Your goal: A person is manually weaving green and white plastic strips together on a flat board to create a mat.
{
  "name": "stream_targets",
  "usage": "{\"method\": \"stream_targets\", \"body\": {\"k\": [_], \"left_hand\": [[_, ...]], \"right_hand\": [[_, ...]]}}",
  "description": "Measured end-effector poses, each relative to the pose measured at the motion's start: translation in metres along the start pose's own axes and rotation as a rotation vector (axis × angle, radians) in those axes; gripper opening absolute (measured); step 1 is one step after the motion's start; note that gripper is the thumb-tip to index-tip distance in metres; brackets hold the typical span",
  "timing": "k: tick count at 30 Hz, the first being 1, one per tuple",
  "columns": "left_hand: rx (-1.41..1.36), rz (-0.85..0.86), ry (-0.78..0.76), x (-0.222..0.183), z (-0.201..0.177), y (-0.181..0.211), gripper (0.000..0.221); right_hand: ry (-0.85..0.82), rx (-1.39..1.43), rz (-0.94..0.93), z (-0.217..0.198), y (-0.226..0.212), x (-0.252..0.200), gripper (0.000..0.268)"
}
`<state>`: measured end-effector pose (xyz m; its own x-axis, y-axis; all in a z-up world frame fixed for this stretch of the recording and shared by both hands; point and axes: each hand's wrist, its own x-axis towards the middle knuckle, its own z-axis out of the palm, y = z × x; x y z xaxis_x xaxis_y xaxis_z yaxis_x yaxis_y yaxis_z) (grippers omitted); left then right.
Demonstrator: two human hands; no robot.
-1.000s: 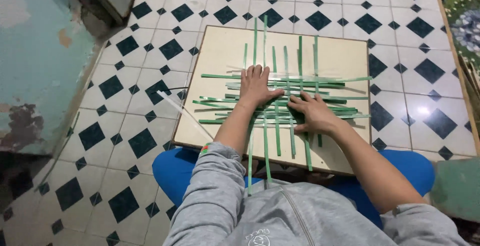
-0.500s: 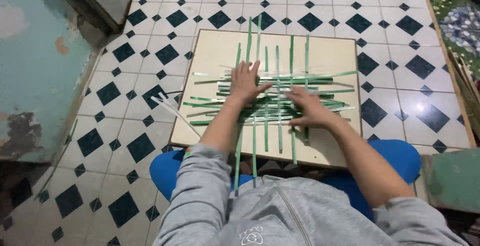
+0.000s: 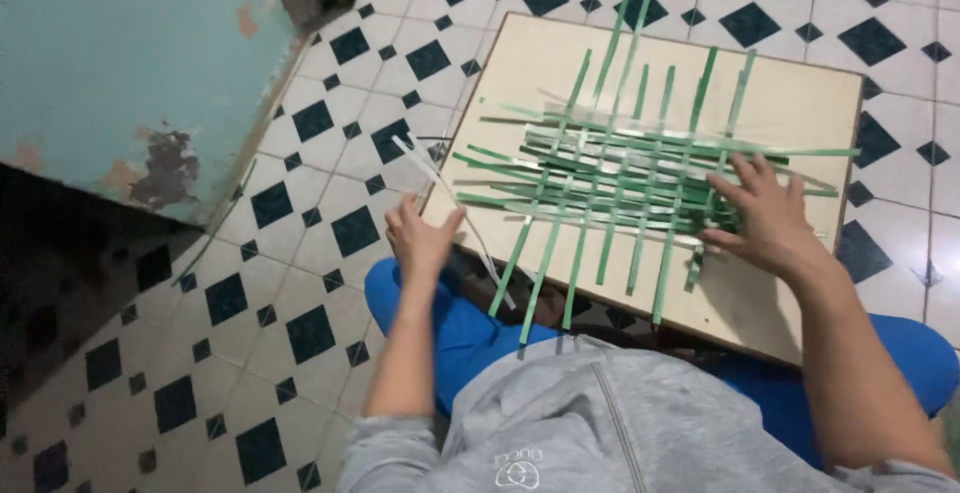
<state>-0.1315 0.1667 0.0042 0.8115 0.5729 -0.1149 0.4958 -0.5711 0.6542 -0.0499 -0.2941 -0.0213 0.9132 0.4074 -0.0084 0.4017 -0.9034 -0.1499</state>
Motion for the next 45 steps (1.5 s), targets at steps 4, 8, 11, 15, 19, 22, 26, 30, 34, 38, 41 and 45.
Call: {"method": "stream_targets", "body": {"k": [4, 8, 11, 15, 19, 22, 26, 30, 34, 38, 41, 45], "left_hand": [[-0.082, -0.108, -0.059, -0.007, 0.026, 0.01, 0.102], [-0.148, -0.007, 0.039, 0.029, 0.055, -0.046, 0.101], [-0.343, -0.06, -0.027, 0.031, 0.05, -0.06, 0.09], [-0.458, -0.238, -0.016, 0.057, 0.053, -0.105, 0.054], [-0.637, -0.274, 0.058, 0.044, 0.036, -0.113, 0.025], [-0.798, -0.278, 0.202, 0.006, -0.023, -0.06, 0.015], [-0.898, -0.003, 0.086, -0.038, -0.034, 0.025, 0.006], [-0.946, 0.06, -0.564, -0.066, 0.055, 0.108, 0.026], [-0.997, 0.011, -0.659, -0.085, 0.137, 0.141, 0.015], [-1.09, -0.02, -0.723, -0.097, 0.102, 0.176, 0.013], [-1.151, 0.053, -0.627, -0.07, 0.08, 0.18, 0.017], [-0.746, 0.394, -0.333, -0.013, 0.062, 0.172, 0.016]], "right_hand": [[0.126, 0.042, -0.053, -0.025, -0.067, 0.0, 0.074], [0.047, 0.264, -0.336, -0.032, -0.126, 0.01, 0.055], [-0.086, 0.366, -0.371, -0.024, -0.145, 0.009, 0.051], [-0.183, 0.535, -0.285, -0.004, -0.161, 0.009, 0.053], [-0.178, 0.617, -0.266, -0.034, -0.17, -0.001, 0.054], [-0.18, 0.674, -0.271, -0.035, -0.174, 0.007, 0.05], [-0.091, 1.131, -0.162, -0.032, -0.181, 0.015, 0.043], [0.171, 1.48, 0.042, -0.004, -0.174, 0.037, 0.036], [0.343, 1.365, 0.29, -0.037, -0.144, 0.023, 0.023], [0.471, 1.484, 0.511, -0.06, -0.108, 0.017, 0.029], [0.559, 1.454, 0.413, -0.085, -0.076, 0.018, 0.031], [0.217, 0.818, 0.521, -0.075, -0.057, 0.054, 0.036]]}}
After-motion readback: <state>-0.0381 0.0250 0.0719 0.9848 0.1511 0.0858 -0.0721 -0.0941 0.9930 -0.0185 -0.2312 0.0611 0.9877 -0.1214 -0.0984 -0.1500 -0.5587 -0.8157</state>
